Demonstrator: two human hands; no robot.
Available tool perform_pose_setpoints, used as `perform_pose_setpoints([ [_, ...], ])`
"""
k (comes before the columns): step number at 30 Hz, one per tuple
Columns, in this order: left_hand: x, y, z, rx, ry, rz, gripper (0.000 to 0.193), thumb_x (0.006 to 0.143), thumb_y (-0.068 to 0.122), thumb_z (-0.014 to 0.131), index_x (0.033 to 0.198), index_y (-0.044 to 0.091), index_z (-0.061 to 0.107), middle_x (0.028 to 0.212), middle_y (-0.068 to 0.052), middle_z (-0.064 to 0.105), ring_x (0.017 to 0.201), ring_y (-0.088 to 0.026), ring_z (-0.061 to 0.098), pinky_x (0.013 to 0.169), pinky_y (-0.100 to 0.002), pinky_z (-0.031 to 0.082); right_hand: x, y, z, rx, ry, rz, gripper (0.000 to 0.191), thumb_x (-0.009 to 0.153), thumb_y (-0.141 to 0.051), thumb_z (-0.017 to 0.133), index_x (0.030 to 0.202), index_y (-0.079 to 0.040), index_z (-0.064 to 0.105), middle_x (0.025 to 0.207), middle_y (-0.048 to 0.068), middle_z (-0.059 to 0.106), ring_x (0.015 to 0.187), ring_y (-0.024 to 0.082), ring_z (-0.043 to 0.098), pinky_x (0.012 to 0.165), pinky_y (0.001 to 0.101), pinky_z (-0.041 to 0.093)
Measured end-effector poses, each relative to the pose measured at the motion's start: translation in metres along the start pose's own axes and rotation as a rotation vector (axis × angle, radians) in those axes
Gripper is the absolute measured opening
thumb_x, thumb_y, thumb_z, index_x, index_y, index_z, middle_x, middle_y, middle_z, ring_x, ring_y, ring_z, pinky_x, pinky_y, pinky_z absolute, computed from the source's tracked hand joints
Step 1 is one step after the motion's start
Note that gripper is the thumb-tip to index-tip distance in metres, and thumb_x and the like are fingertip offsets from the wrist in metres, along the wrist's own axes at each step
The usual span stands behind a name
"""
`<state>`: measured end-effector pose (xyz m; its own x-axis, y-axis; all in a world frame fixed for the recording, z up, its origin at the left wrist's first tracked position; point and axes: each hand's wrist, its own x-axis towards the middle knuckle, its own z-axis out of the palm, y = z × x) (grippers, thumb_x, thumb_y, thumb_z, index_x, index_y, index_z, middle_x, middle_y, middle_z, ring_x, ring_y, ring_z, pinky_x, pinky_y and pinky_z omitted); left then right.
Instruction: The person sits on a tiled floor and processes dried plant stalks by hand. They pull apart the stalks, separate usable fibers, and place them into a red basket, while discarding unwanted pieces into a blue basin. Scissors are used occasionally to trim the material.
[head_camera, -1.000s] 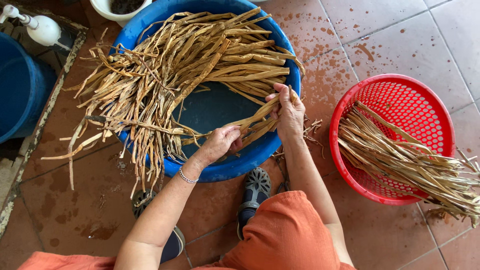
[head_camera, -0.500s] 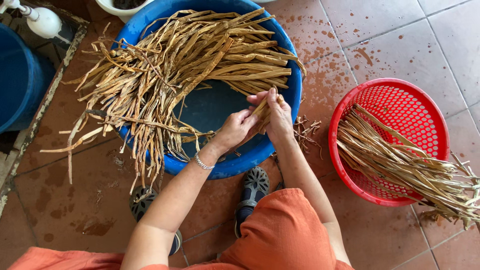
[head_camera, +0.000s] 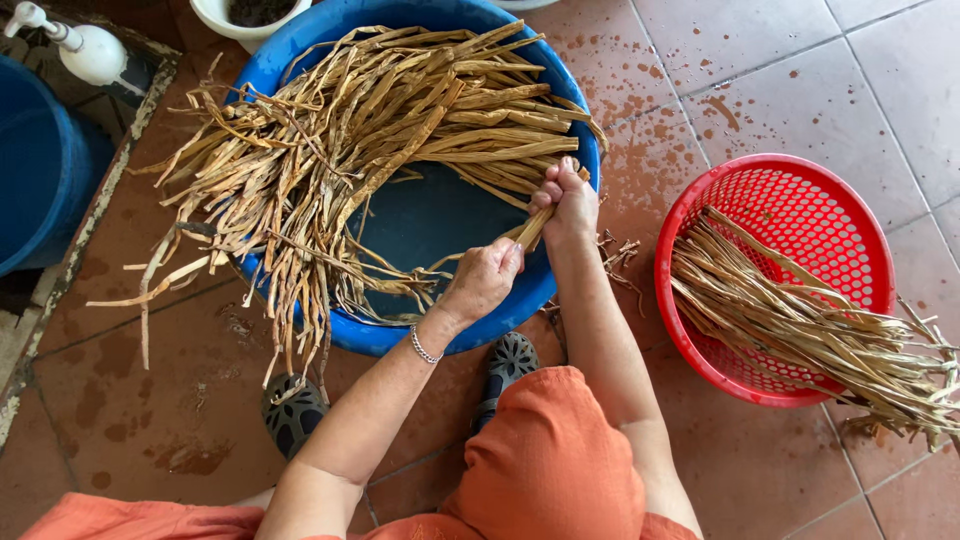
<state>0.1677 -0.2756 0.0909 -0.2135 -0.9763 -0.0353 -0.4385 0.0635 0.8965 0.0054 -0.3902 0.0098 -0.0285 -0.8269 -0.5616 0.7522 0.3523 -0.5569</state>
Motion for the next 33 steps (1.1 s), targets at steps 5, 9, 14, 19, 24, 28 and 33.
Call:
perform_pose_setpoints([
  [5,-0.015,0.007,0.0,0.065,-0.04,0.001,0.029,0.105,0.023,0.051,0.088,0.003,0.063,0.072,-0.016,0.071,0.066,-0.033,0.072,0.06,-0.044,0.056,0.018,-0.017,-0.009,0.045,0.095,-0.097,0.028,0.102,-0.026,0.055,0.078,-0.011,0.057,0.051,-0.005,0.036,0.042,0.012,0.036,0.043,0.0325,0.035],
  [9,-0.035,0.009,-0.001,0.185,-0.08,0.074,0.027,0.106,0.022,0.052,0.087,0.004,0.059,0.068,-0.017,0.066,0.063,-0.035,0.07,0.058,-0.045,0.054,0.027,-0.053,-0.025,0.028,0.342,-0.232,0.031,0.104,-0.024,0.055,0.077,-0.01,0.055,0.054,-0.005,0.041,0.043,0.009,0.035,0.04,0.0293,0.03],
  [14,-0.069,0.001,-0.03,0.236,-0.06,0.197,0.025,0.104,0.019,0.056,0.085,0.004,0.058,0.07,-0.016,0.065,0.067,-0.037,0.068,0.059,-0.047,0.053,0.048,-0.098,-0.059,0.127,0.361,-0.283,0.032,0.104,-0.026,0.051,0.077,-0.009,0.056,0.053,-0.003,0.039,0.04,0.01,0.034,0.038,0.0288,0.03],
  [19,-0.079,-0.026,-0.061,0.382,-0.095,0.354,0.017,0.103,0.011,0.055,0.088,0.004,0.057,0.076,-0.016,0.064,0.073,-0.033,0.068,0.064,-0.044,0.054,0.063,-0.124,-0.09,0.16,0.356,-0.352,0.033,0.104,-0.026,0.051,0.076,-0.01,0.052,0.051,-0.003,0.038,0.037,0.011,0.033,0.034,0.0294,0.028],
  [24,-0.086,-0.067,-0.095,0.559,-0.127,0.164,0.017,0.103,0.013,0.06,0.088,0.006,0.06,0.081,-0.013,0.065,0.078,-0.031,0.066,0.067,-0.043,0.054,0.041,-0.147,-0.092,0.077,0.512,-0.457,0.032,0.107,-0.025,0.05,0.084,-0.006,0.06,0.055,-0.001,0.044,0.039,0.012,0.039,0.036,0.0294,0.033],
  [28,-0.051,-0.096,-0.097,0.904,-0.016,0.078,0.043,0.091,0.02,0.067,0.131,0.007,0.059,0.136,-0.016,0.058,0.127,-0.034,0.055,0.107,-0.052,0.045,0.013,-0.114,-0.042,-0.051,0.239,-0.572,0.022,0.107,-0.02,0.056,0.095,-0.002,0.062,0.063,0.001,0.054,0.049,0.012,0.049,0.044,0.0296,0.045],
  [33,-0.013,-0.126,-0.056,0.986,-0.299,0.021,0.112,0.069,0.058,0.077,0.157,0.012,0.025,0.156,-0.024,0.029,0.146,-0.044,0.023,0.117,-0.066,0.011,-0.001,-0.008,0.003,-0.472,-0.077,-0.709,0.014,0.108,-0.02,0.054,0.116,-0.009,0.056,0.083,0.0,0.057,0.074,0.013,0.062,0.069,0.0331,0.06],
])
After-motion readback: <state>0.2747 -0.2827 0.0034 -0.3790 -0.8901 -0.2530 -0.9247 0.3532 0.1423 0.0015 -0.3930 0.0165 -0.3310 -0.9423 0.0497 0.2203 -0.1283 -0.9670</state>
